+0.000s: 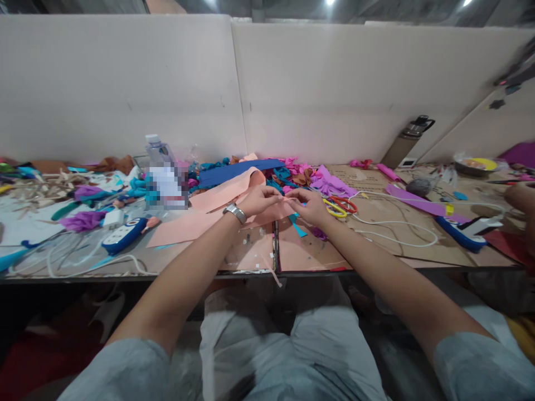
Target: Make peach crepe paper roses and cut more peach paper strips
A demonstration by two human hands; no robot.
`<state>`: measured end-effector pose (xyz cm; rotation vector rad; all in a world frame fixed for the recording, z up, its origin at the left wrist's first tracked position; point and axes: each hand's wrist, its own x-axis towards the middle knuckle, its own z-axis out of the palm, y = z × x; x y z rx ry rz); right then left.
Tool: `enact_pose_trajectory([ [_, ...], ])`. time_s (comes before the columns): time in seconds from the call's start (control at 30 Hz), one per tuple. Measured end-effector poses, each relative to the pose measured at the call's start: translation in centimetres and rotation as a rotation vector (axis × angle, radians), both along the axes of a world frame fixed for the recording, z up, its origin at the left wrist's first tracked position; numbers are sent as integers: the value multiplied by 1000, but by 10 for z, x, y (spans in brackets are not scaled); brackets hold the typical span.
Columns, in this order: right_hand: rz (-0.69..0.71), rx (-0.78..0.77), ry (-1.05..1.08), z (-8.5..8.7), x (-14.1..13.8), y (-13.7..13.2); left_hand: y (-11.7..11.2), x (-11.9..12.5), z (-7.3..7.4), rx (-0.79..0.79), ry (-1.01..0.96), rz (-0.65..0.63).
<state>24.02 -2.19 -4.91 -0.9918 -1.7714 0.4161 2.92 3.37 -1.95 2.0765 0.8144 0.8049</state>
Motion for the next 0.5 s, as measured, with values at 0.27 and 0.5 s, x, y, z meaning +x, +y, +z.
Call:
enact_pose_trajectory([
  [0.27,-1,7,15,-3,-1,3,0,0,-2,6,25,26],
  [0.5,-10,28,-4,1,-2,-1,-5,2,1,9,41,31],
])
